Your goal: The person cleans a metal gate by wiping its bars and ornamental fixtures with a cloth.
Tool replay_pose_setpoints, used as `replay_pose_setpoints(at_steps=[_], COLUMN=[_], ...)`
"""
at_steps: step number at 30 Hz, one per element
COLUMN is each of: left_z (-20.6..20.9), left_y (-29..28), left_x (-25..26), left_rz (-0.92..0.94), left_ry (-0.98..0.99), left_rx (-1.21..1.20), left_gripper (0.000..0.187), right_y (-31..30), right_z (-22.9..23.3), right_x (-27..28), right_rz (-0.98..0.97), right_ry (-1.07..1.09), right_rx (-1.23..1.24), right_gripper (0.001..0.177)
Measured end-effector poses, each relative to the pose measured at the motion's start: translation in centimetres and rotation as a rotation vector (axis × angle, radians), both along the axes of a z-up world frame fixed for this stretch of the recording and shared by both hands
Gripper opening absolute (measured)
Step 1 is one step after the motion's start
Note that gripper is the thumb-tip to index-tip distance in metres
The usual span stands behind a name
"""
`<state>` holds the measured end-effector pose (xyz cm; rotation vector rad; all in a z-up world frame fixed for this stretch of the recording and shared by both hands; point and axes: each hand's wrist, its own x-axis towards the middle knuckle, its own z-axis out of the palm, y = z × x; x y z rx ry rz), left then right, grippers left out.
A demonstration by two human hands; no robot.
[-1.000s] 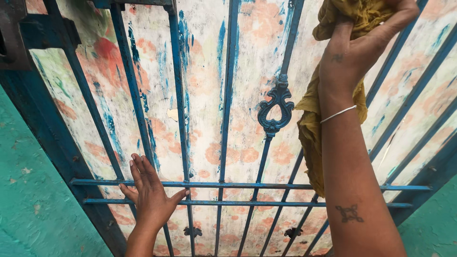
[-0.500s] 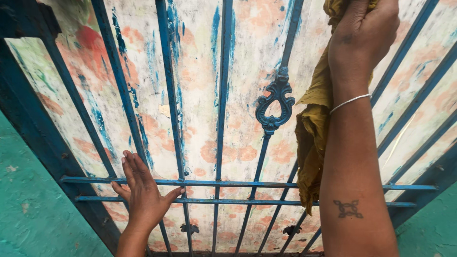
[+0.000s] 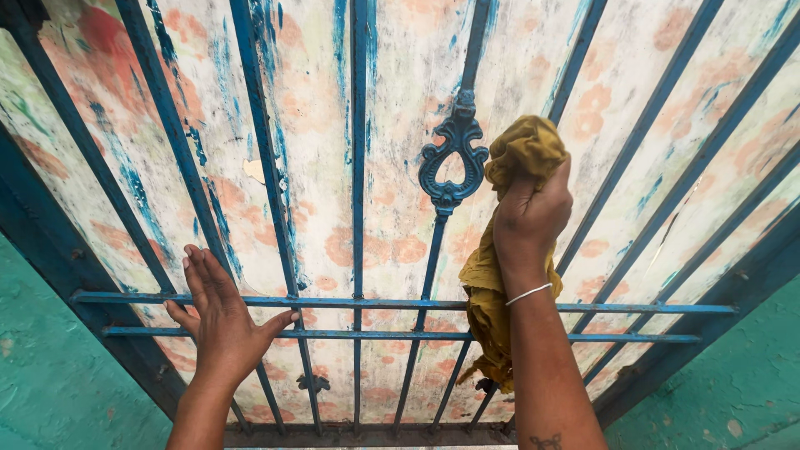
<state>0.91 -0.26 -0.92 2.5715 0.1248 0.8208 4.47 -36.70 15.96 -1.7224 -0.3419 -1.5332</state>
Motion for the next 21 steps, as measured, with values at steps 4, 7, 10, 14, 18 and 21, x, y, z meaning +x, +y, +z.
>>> replay_pose_setpoints(at_steps=[4, 7, 10, 14, 18, 21], left_z=[0.5, 0.6, 0.9, 1.2, 2.0, 2.4], left_y=[-0.2, -0.2, -0.8, -2.7, -6.4, -9.2], left_x=[-0.3, -0.3, -0.6, -1.6, -2.6, -2.7], left_rz=[0.009, 0.036, 0.048, 0.003, -0.144, -0.212], left_ry=[-0.011, 0.023, 0.029, -0.141, -0.230, -0.117], left_rx=[-0.021, 0.004, -0.043, -0.054, 0.098, 0.123], left_gripper=[0.157, 0.157, 0.157, 0.152, 0.137, 0.136], right_y=[0.1, 0.1, -0.1, -1.1, -1.2, -3.6], right_z=[-3.3, -6.6, -9.7, -11.9, -10.4, -5.4], right_x=[-0.7, -1.4, -2.5, -4.1, -6.0, -6.8], right_rz=[-0.035, -0.101, -0.195, -0.306, -0.117, 0.063], right_ry=[0.126, 0.266, 0.451, 0.383, 0.238, 0.037], right_rx=[0.033, 0.024, -0.043, -0.272, -0.052, 0.184], right_gripper=[0.028, 0.025, 0.024, 0.046, 0.041, 0.031])
